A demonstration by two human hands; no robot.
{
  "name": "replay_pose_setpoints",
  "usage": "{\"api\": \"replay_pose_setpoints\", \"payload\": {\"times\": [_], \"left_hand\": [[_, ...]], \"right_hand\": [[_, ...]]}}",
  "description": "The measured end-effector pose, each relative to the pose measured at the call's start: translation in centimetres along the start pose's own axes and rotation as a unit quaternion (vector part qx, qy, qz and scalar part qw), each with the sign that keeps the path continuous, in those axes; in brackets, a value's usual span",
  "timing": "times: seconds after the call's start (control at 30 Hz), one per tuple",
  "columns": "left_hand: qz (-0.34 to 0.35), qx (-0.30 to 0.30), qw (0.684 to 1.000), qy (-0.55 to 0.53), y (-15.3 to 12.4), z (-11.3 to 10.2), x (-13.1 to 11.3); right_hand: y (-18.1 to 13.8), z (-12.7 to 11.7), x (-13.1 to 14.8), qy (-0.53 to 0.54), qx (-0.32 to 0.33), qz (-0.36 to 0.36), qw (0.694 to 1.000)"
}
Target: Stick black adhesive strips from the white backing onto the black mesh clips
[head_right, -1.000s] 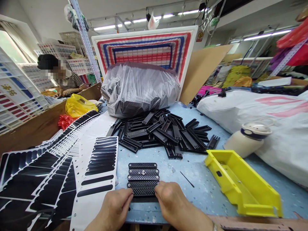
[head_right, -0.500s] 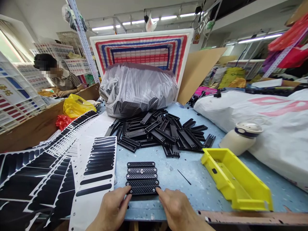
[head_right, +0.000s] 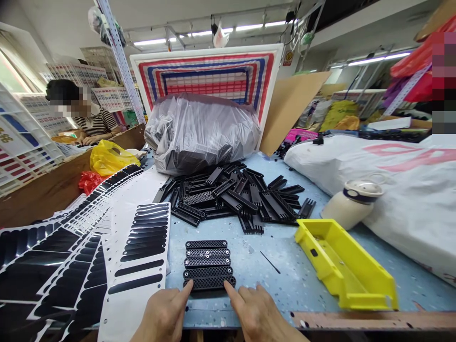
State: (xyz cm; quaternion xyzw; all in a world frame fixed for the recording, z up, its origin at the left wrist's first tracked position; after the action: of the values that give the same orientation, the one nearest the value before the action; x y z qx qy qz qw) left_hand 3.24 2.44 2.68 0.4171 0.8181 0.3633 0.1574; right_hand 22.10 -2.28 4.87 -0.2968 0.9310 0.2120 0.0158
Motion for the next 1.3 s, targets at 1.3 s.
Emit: {"api": "replay_pose_setpoints", "payload": {"times": [1.3], "left_hand": [[-0.037, 0.100, 0.994, -0.003, -4.5, 3.1, 0.3]], "right_hand": [[-0.4, 0.9, -4.4, 0.188, 0.092, 0.074, 0.975]]}}
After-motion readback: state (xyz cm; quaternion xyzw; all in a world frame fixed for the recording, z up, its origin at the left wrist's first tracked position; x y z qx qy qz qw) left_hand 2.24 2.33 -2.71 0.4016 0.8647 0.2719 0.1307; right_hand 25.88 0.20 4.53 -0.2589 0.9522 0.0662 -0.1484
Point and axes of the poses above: each hand's wrist, its own y-axis towards the middle knuckle, its own z-axis out of the palm, x = y × z, the point moved 6 cm from there along y, towards the middle knuckle
